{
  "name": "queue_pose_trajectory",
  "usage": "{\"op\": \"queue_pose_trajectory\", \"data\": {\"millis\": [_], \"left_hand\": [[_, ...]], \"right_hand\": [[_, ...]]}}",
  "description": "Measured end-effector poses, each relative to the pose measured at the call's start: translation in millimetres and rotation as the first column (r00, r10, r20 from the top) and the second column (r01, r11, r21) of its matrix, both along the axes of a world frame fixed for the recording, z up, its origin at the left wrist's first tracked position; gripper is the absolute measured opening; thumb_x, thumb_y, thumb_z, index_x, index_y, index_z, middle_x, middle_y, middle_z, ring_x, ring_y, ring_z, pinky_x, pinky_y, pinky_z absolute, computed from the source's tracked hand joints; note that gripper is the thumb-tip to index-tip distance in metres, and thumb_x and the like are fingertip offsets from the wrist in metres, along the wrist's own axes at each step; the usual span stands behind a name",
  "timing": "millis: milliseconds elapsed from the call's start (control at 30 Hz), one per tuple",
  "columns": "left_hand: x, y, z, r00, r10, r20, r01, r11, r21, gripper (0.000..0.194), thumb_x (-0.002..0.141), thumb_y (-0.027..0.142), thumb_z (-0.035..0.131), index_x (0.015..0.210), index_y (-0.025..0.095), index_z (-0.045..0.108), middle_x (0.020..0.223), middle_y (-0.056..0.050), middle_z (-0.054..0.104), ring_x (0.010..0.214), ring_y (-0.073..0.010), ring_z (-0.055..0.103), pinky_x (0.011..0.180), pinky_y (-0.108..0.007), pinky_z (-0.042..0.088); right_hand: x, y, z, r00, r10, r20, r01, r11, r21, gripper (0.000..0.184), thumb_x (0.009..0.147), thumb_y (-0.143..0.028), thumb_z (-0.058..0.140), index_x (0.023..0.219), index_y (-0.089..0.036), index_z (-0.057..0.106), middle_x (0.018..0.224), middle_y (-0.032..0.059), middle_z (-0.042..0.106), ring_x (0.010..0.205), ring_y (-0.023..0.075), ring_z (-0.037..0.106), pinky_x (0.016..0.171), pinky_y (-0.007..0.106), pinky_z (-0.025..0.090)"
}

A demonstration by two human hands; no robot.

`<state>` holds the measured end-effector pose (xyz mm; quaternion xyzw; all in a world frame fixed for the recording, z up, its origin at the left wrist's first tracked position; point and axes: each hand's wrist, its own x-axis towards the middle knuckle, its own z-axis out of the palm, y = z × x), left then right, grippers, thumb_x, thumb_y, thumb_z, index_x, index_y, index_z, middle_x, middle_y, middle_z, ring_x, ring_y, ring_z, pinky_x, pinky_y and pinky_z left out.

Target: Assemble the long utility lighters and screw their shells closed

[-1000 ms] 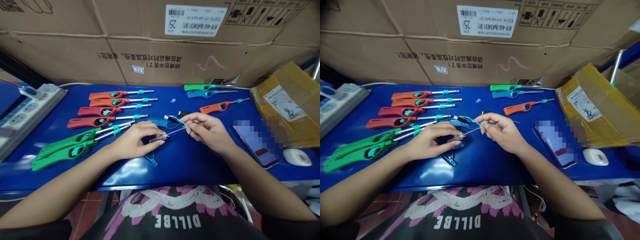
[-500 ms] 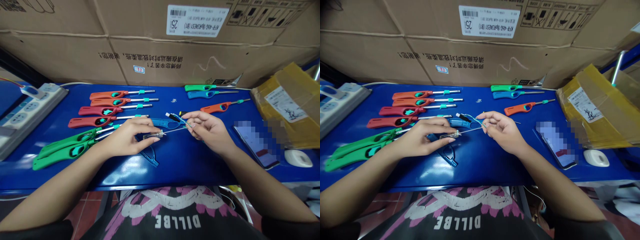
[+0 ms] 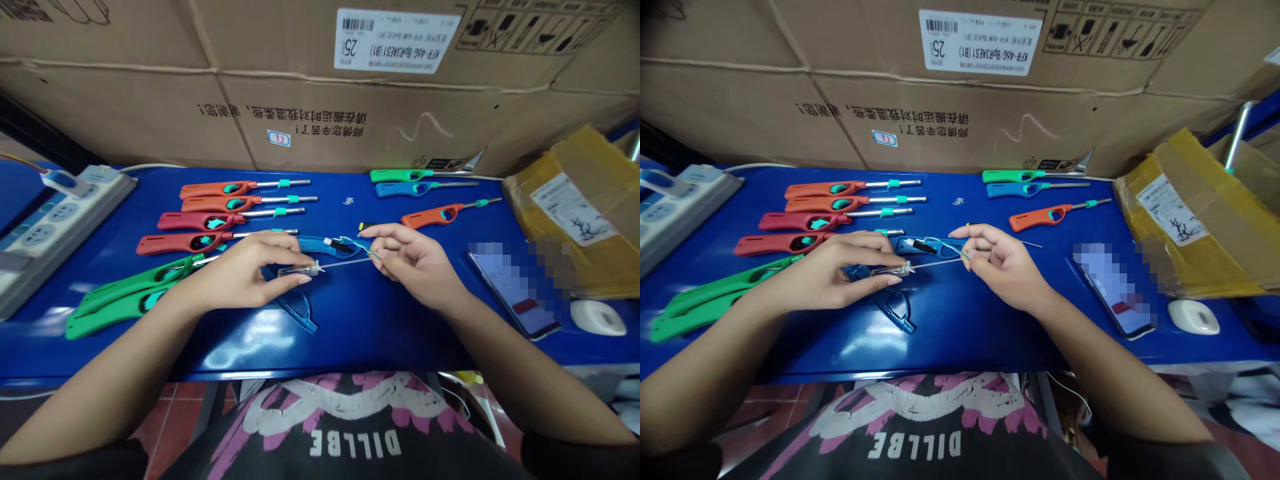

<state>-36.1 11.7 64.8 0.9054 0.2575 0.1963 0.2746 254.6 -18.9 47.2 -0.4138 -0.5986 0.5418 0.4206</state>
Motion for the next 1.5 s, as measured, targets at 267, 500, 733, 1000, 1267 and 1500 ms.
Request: {"op": "queue_pose_trajectory", "data": {"millis": [267, 500, 733, 1000, 1267, 1500], "left_hand": [[-14.3, 13.7, -11.3, 0.985, 0.039, -0.169, -0.026, 0.997, 0.076, 0.023, 0.096, 0.033, 0.061, 0.112, 0.025, 0.076, 0.1, -0.004, 0.075, 0.089, -0.0185, 0.069, 0.081, -0.032, 0.054], [-8.1, 14.7, -20.6, 0.959, 0.12, -0.257, -0.066, 0.976, 0.206, 0.026, 0.095, 0.032, 0.059, 0.114, 0.023, 0.074, 0.111, -0.007, 0.073, 0.098, -0.0235, 0.069, 0.088, -0.039, 0.054], [-24.3, 11.8, 0.3, 0.944, 0.098, -0.315, -0.071, 0.993, 0.096, 0.032, 0.08, 0.05, 0.077, 0.099, 0.025, 0.075, 0.101, -0.003, 0.075, 0.09, -0.0211, 0.071, 0.08, -0.032, 0.055], [-21.7, 1.2, 2.4, 0.913, -0.079, -0.399, 0.048, 0.995, -0.089, 0.037, 0.079, 0.026, 0.081, 0.114, 0.03, 0.072, 0.123, -0.001, 0.073, 0.107, -0.0223, 0.072, 0.084, -0.03, 0.057], [4.1, -9.8, -7.4, 0.94, -0.074, -0.332, 0.067, 0.997, -0.032, 0.033, 0.087, 0.034, 0.075, 0.119, 0.025, 0.07, 0.122, -0.005, 0.07, 0.102, -0.0219, 0.072, 0.086, -0.032, 0.056], [25.6, -19.2, -31.0, 0.974, 0.066, -0.218, -0.026, 0.983, 0.181, 0.032, 0.091, 0.041, 0.07, 0.115, 0.02, 0.072, 0.108, -0.006, 0.072, 0.09, -0.0218, 0.072, 0.079, -0.034, 0.055]], "right_hand": [[6.1, 3.5, 1.2, 0.995, -0.018, 0.094, 0.009, 0.995, 0.095, 0.033, 0.094, -0.01, 0.052, 0.124, -0.017, 0.062, 0.08, -0.0019, 0.057, 0.058, 0.0062, 0.044, 0.051, 0.024, 0.033], [4.3, 3.1, -2.1, 0.99, -0.007, 0.137, -0.007, 0.994, 0.106, 0.031, 0.097, -0.014, 0.05, 0.126, -0.016, 0.058, 0.08, -0.0016, 0.058, 0.056, 0.0069, 0.041, 0.05, 0.025, 0.032], [3.3, 1.4, -1.8, 0.99, -0.01, 0.139, -0.003, 0.995, 0.095, 0.026, 0.1, -0.019, 0.051, 0.125, -0.018, 0.055, 0.081, -0.0007, 0.059, 0.056, 0.0079, 0.043, 0.05, 0.026, 0.034], [3.1, 3.8, -6.5, 0.994, -0.002, 0.11, -0.009, 0.995, 0.098, 0.024, 0.1, -0.022, 0.052, 0.124, -0.018, 0.052, 0.081, -0.0013, 0.057, 0.058, 0.0083, 0.044, 0.051, 0.025, 0.035], [3.2, 4.4, -6.2, 0.993, -0.03, 0.112, 0.019, 0.995, 0.096, 0.023, 0.101, -0.025, 0.052, 0.122, -0.018, 0.053, 0.08, -0.0015, 0.056, 0.055, 0.0079, 0.041, 0.048, 0.025, 0.032], [-0.4, 1.0, -7.0, 0.992, -0.017, 0.123, 0.002, 0.993, 0.12, 0.022, 0.1, -0.023, 0.051, 0.121, -0.019, 0.053, 0.08, -0.0017, 0.055, 0.057, 0.0084, 0.044, 0.049, 0.024, 0.034]]}}
